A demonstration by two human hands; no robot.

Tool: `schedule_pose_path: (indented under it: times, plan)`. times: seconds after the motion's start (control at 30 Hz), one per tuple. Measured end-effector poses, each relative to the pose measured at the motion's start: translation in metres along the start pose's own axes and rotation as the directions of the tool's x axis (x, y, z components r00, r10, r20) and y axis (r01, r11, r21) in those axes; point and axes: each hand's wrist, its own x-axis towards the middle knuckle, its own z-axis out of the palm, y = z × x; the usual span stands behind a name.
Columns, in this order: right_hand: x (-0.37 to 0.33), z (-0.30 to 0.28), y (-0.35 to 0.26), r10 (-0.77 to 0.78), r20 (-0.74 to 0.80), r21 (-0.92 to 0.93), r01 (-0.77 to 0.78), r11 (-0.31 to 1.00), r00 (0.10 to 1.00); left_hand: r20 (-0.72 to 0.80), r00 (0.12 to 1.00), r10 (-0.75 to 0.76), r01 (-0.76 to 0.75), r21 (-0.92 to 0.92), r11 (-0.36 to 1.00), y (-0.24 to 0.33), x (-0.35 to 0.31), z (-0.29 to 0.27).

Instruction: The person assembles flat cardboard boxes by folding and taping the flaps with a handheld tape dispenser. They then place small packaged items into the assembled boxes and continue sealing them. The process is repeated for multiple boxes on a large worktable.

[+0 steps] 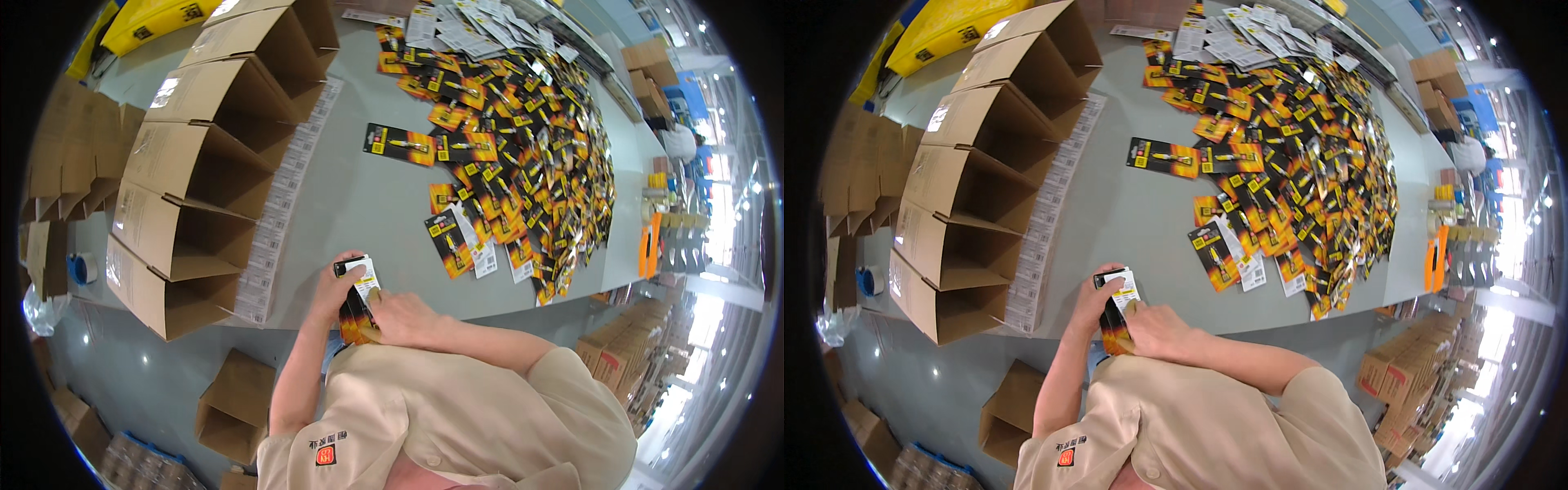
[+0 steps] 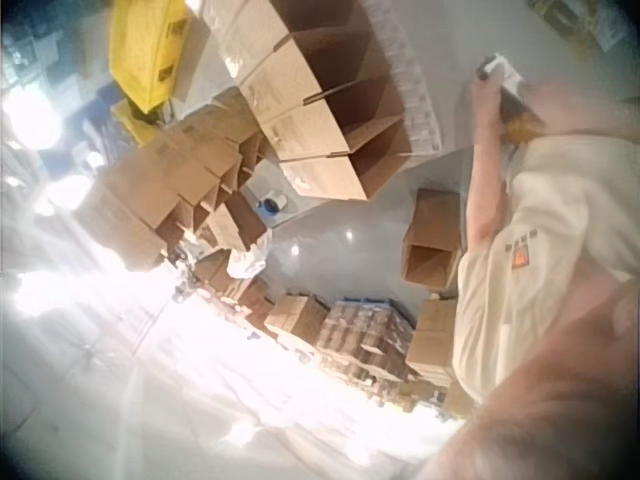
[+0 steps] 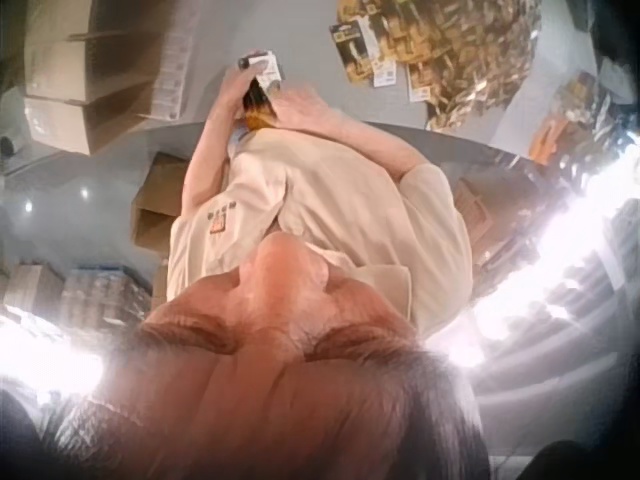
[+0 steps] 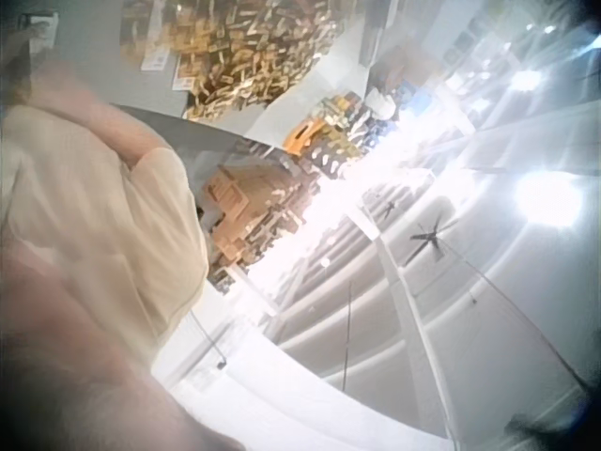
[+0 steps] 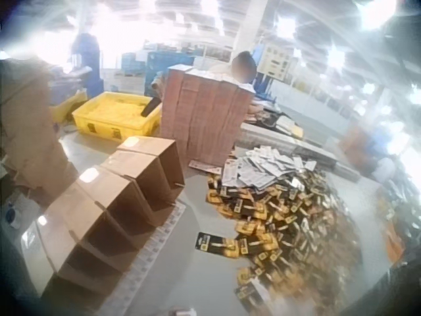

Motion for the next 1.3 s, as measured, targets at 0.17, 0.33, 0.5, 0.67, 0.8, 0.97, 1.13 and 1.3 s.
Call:
schedule_pose_path:
  times: [0.17, 0.33, 0.5, 0.67, 0.8, 0.97, 1.13, 1.3]
  plan:
    - [-0.033, -0.027, 0.086, 0.354, -0.655, -0.026, -0.488, 0.872, 0.668, 0.136, 0.989, -0.053, 0.055, -0.012, 0.998, 0.008, 0.016, -0.003]
    - [-0.025, -0.010, 0.128, 0.352, -0.636, 0.043, -0.424, 0.905, 0.687, 0.160, 0.968, -0.195, 0.208, -0.066, 0.976, 0.006, 0.024, -0.014]
    - [-0.016, 0.019, 0.109, 0.282, -0.801, 0.032, -0.432, 0.901, 0.528, 0.209, 0.966, -0.149, 0.143, 0.044, 0.989, -0.001, 0.024, -0.020]
    - [-0.033, 0.014, 0.131, 0.350, -0.781, 0.019, -0.541, 0.841, 0.516, 0.241, 0.963, -0.118, 0.111, 0.042, 0.993, -0.001, 0.018, -0.023]
    - [-0.023, 0.010, 0.061, 0.348, -0.659, 0.184, -0.305, 0.934, 0.666, 0.238, 0.951, -0.197, 0.236, -0.146, 0.961, -0.002, 0.020, -0.014]
    - [-0.026, -0.016, 0.010, 0.314, -0.511, -0.013, -0.373, 0.928, 0.800, 0.265, 0.959, -0.104, 0.079, 0.101, 0.992, -0.005, 0.022, -0.005]
    - [-0.037, -0.025, 0.194, 0.388, -0.799, -0.022, -0.666, 0.746, 0.460, 0.303, 0.953, -0.034, 0.047, -0.034, 0.998, -0.005, 0.016, -0.013]
    - [-0.038, -0.012, 0.261, 0.230, -0.810, -0.190, -0.613, 0.767, 0.539, 0.372, 0.920, -0.121, 0.159, -0.074, 0.984, 0.005, 0.022, -0.016]
